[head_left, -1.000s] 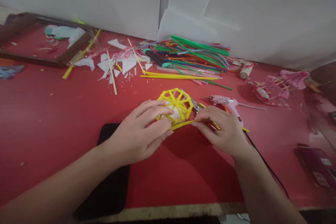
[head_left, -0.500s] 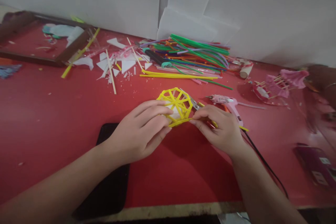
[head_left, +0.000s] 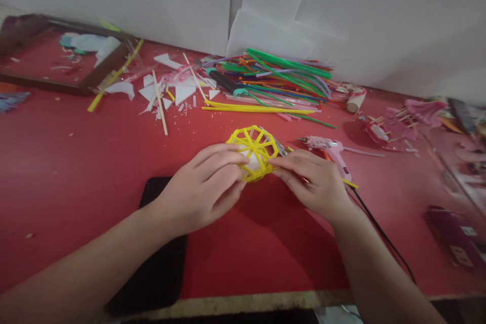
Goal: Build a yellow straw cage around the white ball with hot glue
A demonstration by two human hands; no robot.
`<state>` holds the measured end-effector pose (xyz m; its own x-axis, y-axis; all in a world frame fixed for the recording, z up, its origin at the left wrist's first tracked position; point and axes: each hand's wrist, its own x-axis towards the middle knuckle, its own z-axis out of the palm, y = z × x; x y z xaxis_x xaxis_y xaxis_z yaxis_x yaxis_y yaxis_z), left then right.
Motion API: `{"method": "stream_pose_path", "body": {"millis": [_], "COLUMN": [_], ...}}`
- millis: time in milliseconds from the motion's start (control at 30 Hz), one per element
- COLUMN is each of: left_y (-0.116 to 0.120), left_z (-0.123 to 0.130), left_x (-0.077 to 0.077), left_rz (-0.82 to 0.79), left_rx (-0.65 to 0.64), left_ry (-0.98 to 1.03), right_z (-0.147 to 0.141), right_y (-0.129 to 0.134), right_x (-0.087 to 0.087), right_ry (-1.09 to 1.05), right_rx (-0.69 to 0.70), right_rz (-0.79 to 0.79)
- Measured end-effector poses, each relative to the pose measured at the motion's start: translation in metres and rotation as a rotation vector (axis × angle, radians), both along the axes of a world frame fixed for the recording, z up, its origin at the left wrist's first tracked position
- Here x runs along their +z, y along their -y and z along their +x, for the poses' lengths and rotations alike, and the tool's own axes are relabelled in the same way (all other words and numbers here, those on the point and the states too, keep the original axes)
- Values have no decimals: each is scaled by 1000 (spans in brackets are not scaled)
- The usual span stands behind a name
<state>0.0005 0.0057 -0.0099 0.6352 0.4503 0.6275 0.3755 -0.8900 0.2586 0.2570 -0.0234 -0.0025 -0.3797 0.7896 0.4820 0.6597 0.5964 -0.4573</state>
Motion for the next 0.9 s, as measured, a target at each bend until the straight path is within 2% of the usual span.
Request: {"method": "stream_pose_path", "body": {"millis": [400,633,900], "left_y": [-1,-1,3], "left_z": [0,-3,-4], "left_x": [-5,-3,-2], "left_rz": [12,-1,5], "left_rx": [21,-3,6], "left_ry": [-5,-2,32], "right_z": [-3,-3,-2], "right_y": [1,2,2], "right_x": [-2,-1,0], "right_ry": [-40,-76,-81], "right_rx": [16,-1,8], "right_rz": [-21,-83,-65]}}
